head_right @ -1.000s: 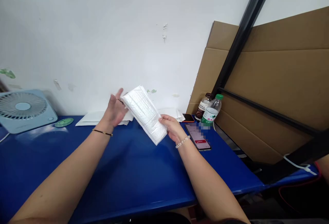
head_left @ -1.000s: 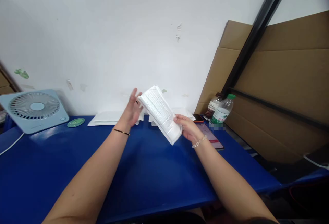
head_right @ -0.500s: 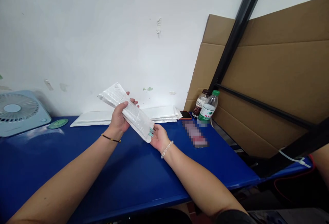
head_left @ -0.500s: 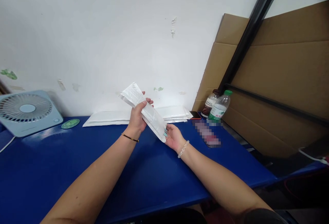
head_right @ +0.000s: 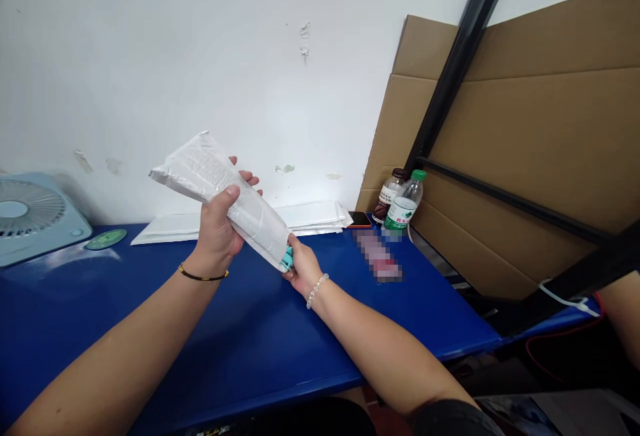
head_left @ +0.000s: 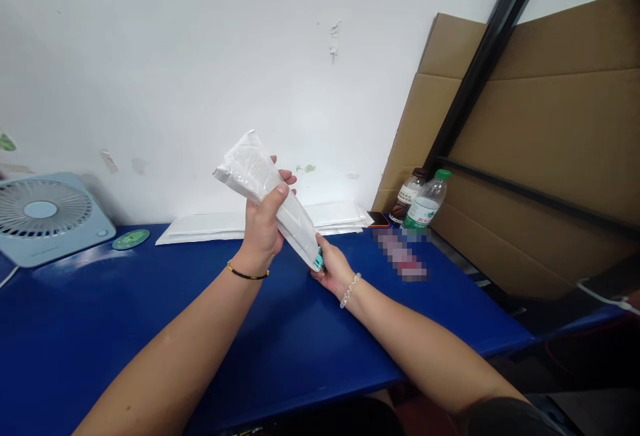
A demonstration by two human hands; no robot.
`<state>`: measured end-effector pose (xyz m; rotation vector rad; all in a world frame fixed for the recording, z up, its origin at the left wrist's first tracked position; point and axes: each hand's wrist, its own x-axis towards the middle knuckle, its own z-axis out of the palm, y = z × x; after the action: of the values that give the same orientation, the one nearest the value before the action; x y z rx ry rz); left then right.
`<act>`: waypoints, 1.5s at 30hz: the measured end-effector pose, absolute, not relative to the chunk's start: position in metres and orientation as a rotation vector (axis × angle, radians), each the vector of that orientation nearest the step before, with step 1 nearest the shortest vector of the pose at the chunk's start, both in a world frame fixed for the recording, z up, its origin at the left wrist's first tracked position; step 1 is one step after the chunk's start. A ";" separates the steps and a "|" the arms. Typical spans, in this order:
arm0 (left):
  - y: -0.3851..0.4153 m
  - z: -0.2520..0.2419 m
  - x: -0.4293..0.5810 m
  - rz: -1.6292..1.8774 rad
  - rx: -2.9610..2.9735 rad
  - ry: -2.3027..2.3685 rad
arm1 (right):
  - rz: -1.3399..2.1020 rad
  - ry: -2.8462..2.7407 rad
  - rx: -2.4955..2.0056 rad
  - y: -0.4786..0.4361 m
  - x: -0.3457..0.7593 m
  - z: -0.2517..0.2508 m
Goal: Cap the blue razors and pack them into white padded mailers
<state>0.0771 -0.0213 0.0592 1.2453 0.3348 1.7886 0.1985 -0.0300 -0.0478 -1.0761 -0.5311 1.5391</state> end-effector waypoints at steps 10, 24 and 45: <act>-0.032 0.105 0.038 1.889 1.121 0.327 | 1.346 -0.714 -1.125 -0.012 0.225 -0.053; -0.013 0.116 -0.006 1.886 1.109 0.348 | 0.514 -1.330 -1.616 0.001 0.252 -0.066; 0.034 0.075 0.003 1.449 0.746 0.354 | 0.270 -1.673 -1.474 -0.001 0.244 -0.068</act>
<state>0.0026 0.0337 0.0755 0.7459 0.3537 1.4493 0.2441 -0.0010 -0.0684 -1.4739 -1.6732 0.2702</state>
